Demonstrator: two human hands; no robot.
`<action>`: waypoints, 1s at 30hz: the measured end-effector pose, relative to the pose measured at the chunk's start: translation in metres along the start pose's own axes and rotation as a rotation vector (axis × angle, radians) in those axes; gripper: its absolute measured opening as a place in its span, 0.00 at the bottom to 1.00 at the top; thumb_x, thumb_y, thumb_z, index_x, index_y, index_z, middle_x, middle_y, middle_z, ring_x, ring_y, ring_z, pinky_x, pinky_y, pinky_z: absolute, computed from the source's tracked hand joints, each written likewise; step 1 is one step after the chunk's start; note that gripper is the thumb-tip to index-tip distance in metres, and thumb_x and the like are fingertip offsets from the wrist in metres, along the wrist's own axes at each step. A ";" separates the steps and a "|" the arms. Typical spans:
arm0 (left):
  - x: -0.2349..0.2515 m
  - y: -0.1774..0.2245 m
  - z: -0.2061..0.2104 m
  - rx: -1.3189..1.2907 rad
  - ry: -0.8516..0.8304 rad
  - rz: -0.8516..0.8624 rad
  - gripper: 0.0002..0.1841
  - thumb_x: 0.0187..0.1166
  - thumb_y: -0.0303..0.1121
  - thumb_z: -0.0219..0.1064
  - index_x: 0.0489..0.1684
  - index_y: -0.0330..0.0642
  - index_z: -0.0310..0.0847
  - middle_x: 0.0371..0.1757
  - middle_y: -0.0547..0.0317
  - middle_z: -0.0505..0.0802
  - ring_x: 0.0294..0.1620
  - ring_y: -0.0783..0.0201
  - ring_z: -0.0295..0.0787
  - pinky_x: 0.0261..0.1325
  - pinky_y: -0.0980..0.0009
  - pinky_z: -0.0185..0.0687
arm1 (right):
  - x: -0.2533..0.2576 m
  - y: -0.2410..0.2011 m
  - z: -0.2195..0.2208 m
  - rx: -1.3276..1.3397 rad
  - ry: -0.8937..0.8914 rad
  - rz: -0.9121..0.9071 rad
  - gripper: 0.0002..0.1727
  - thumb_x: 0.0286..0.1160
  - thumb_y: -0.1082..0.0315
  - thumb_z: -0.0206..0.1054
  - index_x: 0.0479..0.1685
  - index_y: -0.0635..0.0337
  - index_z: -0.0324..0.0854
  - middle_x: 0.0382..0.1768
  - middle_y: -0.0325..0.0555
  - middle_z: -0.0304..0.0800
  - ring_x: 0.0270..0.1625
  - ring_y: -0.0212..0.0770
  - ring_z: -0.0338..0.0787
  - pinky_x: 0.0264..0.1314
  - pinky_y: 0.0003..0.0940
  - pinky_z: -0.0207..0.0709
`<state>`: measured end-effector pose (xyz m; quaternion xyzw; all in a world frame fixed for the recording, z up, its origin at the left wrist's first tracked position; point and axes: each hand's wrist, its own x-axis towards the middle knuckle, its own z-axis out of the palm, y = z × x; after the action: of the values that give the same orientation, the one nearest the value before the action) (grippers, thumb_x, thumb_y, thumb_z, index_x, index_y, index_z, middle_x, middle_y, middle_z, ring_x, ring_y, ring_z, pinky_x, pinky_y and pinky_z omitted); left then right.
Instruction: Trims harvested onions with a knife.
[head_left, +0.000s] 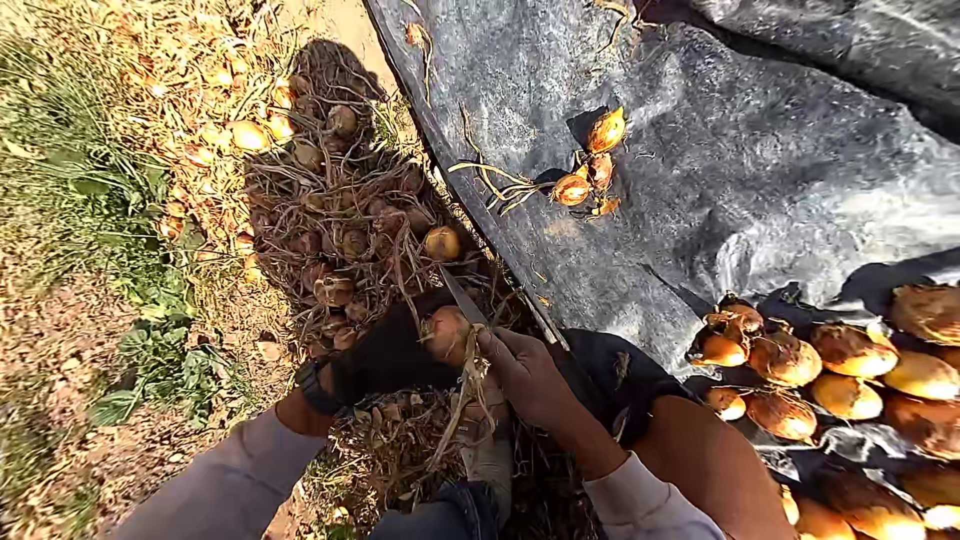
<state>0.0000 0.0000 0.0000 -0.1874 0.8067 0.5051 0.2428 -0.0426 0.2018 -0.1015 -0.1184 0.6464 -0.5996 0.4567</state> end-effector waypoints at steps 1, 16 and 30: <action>0.004 -0.001 0.000 0.189 0.051 0.101 0.40 0.43 0.32 0.87 0.68 0.52 0.82 0.57 0.69 0.92 0.55 0.75 0.89 0.57 0.70 0.90 | 0.002 0.000 0.000 -0.011 0.015 0.006 0.30 0.85 0.34 0.52 0.32 0.47 0.85 0.17 0.36 0.74 0.20 0.34 0.75 0.23 0.35 0.70; 0.011 -0.021 -0.021 0.643 0.055 0.307 0.38 0.45 0.48 0.88 0.66 0.58 0.83 0.64 0.65 0.89 0.66 0.64 0.84 0.71 0.57 0.82 | 0.005 0.003 -0.022 0.037 0.106 0.223 0.44 0.60 0.20 0.64 0.57 0.51 0.77 0.24 0.40 0.83 0.17 0.37 0.77 0.19 0.35 0.75; 0.000 -0.015 0.026 -0.341 0.020 -0.009 0.44 0.53 0.26 0.89 0.78 0.53 0.74 0.57 0.60 0.94 0.53 0.63 0.94 0.56 0.66 0.95 | -0.001 -0.006 -0.005 -0.059 0.235 -0.074 0.35 0.63 0.24 0.66 0.47 0.47 0.82 0.26 0.34 0.81 0.26 0.34 0.82 0.27 0.38 0.79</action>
<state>0.0140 0.0175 -0.0205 -0.2346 0.7108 0.6315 0.2021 -0.0482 0.2049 -0.0964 -0.0845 0.7078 -0.6067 0.3517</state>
